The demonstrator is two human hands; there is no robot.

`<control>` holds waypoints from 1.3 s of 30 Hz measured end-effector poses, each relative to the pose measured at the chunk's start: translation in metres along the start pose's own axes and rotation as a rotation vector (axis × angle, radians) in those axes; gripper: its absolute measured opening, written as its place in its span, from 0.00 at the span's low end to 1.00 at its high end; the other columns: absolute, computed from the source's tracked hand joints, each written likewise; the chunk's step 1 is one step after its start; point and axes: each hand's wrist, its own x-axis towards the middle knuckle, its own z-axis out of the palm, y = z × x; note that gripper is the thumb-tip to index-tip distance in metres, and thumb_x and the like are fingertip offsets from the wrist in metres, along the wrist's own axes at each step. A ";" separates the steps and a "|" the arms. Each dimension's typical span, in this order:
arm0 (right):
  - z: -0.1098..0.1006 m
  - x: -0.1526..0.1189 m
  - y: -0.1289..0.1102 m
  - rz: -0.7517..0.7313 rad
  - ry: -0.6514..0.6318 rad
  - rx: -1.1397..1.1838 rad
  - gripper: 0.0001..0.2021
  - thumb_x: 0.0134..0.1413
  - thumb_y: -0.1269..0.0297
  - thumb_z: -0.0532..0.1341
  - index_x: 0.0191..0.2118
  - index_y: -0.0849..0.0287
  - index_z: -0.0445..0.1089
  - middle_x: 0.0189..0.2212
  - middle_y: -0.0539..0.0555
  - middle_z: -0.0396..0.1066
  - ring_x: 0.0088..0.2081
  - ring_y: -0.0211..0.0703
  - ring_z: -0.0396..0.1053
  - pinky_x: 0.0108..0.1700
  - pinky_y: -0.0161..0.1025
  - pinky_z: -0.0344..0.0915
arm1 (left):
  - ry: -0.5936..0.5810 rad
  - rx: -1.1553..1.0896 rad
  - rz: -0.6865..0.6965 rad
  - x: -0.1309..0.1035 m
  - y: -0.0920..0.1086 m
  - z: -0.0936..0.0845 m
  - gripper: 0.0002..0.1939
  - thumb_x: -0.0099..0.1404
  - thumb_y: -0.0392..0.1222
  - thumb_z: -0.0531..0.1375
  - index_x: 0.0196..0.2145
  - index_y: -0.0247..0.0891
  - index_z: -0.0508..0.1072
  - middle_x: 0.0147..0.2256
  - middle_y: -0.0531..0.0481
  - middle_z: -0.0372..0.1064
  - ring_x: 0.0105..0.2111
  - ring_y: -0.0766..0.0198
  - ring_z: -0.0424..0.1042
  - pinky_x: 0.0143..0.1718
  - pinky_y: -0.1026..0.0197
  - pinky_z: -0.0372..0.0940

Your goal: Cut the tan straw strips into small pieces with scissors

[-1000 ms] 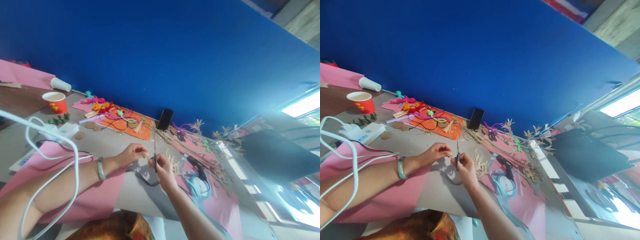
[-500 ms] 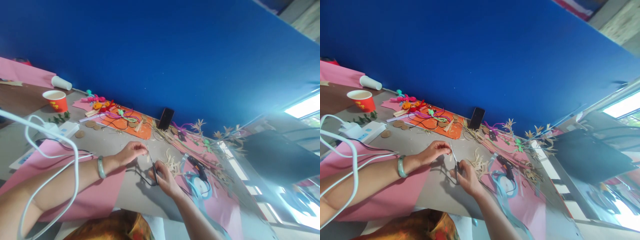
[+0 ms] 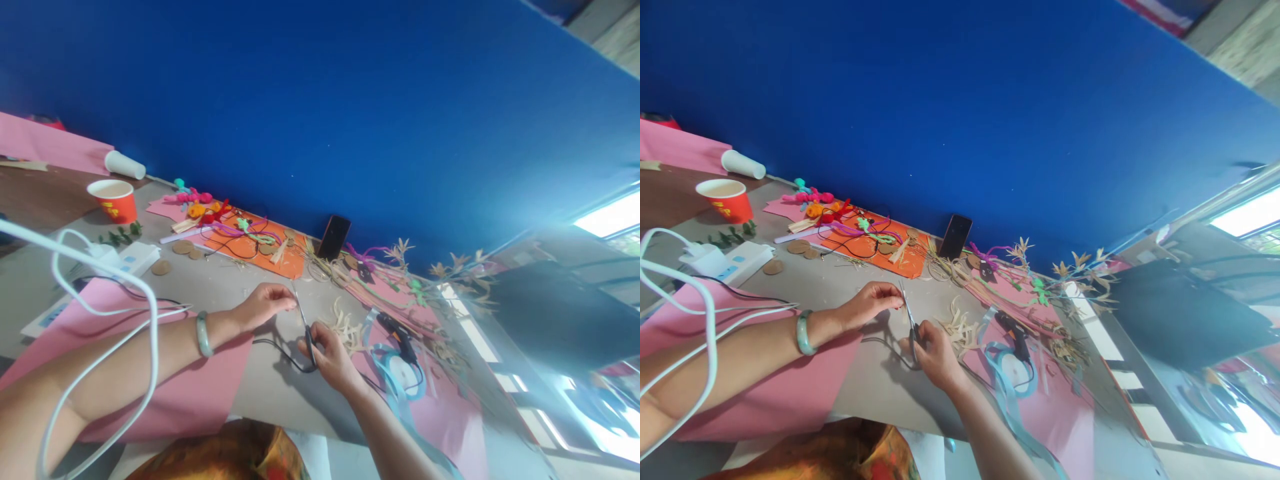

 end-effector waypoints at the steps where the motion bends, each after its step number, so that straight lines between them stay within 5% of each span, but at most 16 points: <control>1: 0.000 0.000 0.000 0.003 -0.003 0.008 0.13 0.45 0.63 0.60 0.21 0.57 0.53 0.18 0.44 0.56 0.24 0.33 0.52 0.27 0.32 0.52 | -0.001 0.001 -0.001 0.000 0.000 0.000 0.07 0.53 0.42 0.62 0.25 0.34 0.75 0.25 0.51 0.70 0.29 0.65 0.67 0.35 0.64 0.61; 13: -0.001 0.001 0.006 0.046 -0.007 0.082 0.15 0.43 0.63 0.62 0.20 0.56 0.52 0.17 0.43 0.54 0.23 0.32 0.51 0.26 0.32 0.51 | -0.009 0.002 -0.013 -0.001 0.001 0.001 0.08 0.53 0.42 0.61 0.26 0.34 0.75 0.25 0.50 0.71 0.29 0.64 0.67 0.36 0.63 0.61; 23: -0.009 -0.002 0.014 -0.025 -0.046 0.059 0.18 0.50 0.51 0.60 0.24 0.56 0.53 0.21 0.45 0.55 0.25 0.35 0.52 0.28 0.34 0.54 | -0.021 -0.035 0.042 0.001 -0.004 0.000 0.10 0.56 0.45 0.62 0.26 0.34 0.73 0.25 0.50 0.71 0.29 0.65 0.69 0.37 0.62 0.63; 30: -0.015 -0.011 0.008 -0.017 -0.160 -0.028 0.19 0.55 0.47 0.55 0.26 0.56 0.54 0.23 0.46 0.52 0.26 0.36 0.50 0.28 0.34 0.54 | 0.072 -0.125 0.032 0.005 -0.011 0.001 0.09 0.54 0.41 0.64 0.28 0.33 0.71 0.23 0.51 0.72 0.25 0.67 0.70 0.33 0.63 0.63; 39: -0.013 -0.010 0.013 -0.040 -0.136 -0.067 0.17 0.55 0.50 0.56 0.26 0.57 0.54 0.23 0.45 0.51 0.27 0.35 0.51 0.28 0.34 0.54 | 0.179 -0.137 0.034 0.005 -0.009 0.001 0.10 0.52 0.41 0.65 0.27 0.35 0.68 0.22 0.51 0.72 0.24 0.67 0.70 0.30 0.63 0.63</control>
